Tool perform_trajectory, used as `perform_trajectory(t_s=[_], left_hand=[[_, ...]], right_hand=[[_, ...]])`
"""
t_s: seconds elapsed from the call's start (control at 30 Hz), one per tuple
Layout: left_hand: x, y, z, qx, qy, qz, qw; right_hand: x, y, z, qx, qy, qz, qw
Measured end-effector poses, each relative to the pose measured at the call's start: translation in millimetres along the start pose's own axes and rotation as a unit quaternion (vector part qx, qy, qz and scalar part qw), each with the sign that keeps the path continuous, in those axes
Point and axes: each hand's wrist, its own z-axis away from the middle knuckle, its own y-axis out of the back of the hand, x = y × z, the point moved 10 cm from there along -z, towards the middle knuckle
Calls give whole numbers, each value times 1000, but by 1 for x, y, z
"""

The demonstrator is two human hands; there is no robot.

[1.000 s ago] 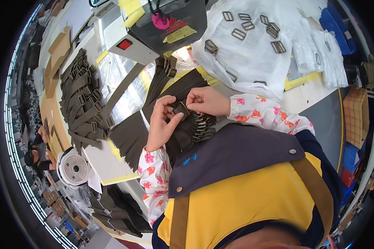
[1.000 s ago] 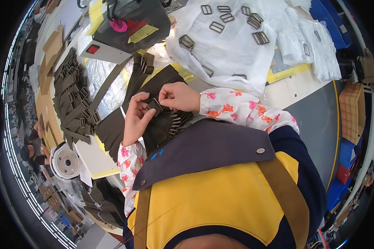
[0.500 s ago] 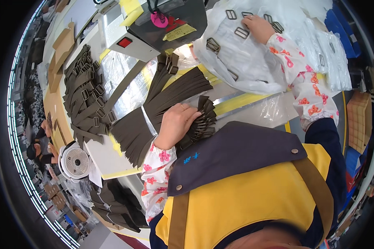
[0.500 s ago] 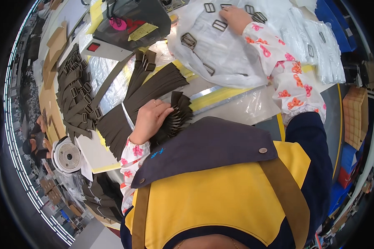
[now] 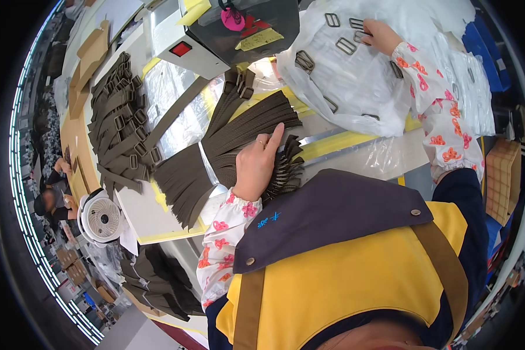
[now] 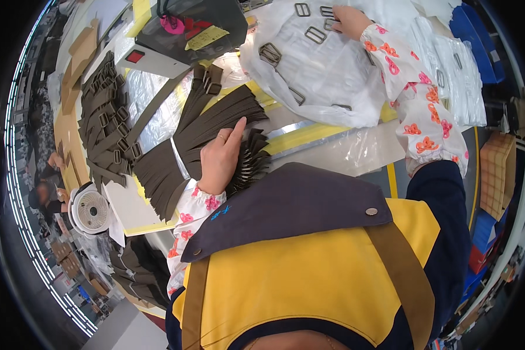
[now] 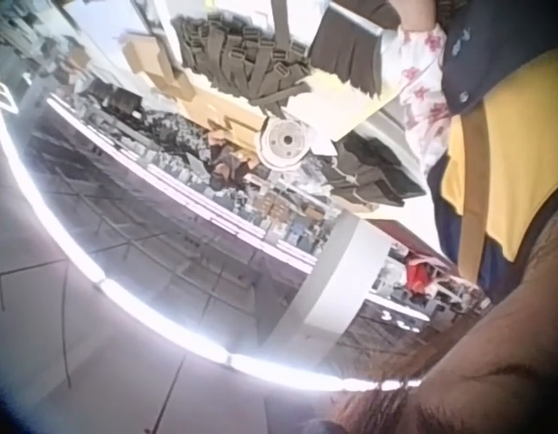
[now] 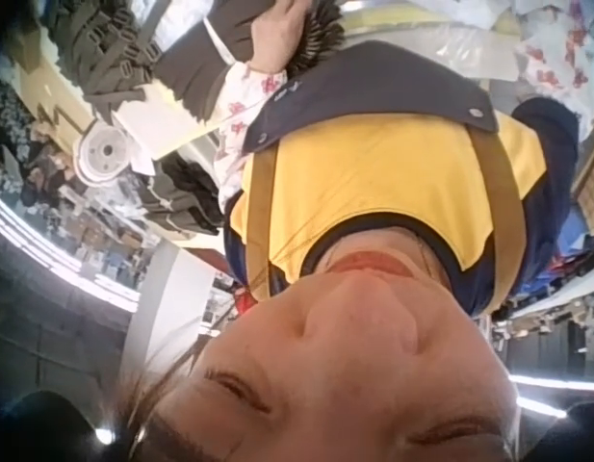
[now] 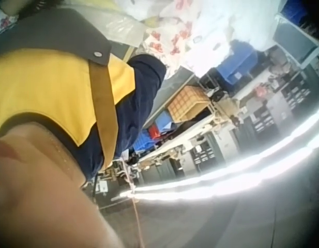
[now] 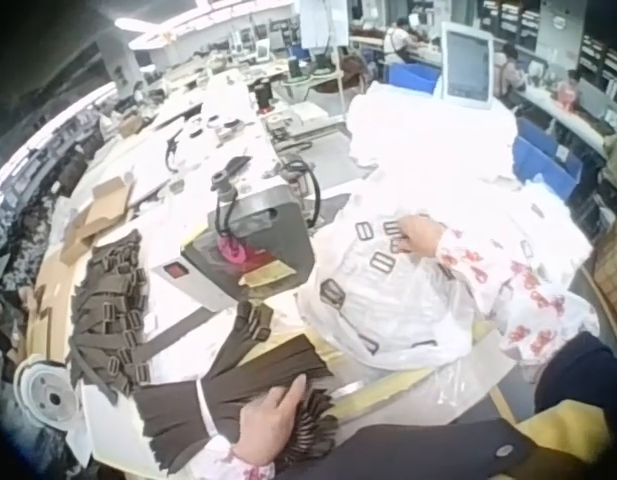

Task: Threading metal buckles onto nylon fabric straps at a workstation.

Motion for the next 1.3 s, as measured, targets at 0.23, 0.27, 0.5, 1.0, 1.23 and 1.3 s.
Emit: perform_trajectory(t_s=[0.23, 0.27, 0.5, 1.0, 1.23, 1.3], left_hand=[[-2, 4, -2, 40, 5, -3, 999], [-2, 4, -2, 39, 5, -6, 999], [-1, 1, -12, 8, -4, -40, 999], [5, 1, -18, -19, -34, -8, 999], [-50, 11, -12, 41, 131, 353, 925], [-52, 10, -7, 43, 144, 386, 910]], right_hand=[[-47, 37, 49, 110, -2, -195, 975], [-65, 36, 59, 109, 0, -197, 974], [-177, -64, 123, -53, -80, -636, 766], [-179, -82, 131, -5, -143, -690, 709], [-211, -64, 123, -59, -145, -707, 690], [-228, -65, 116, -85, -105, -700, 701]])
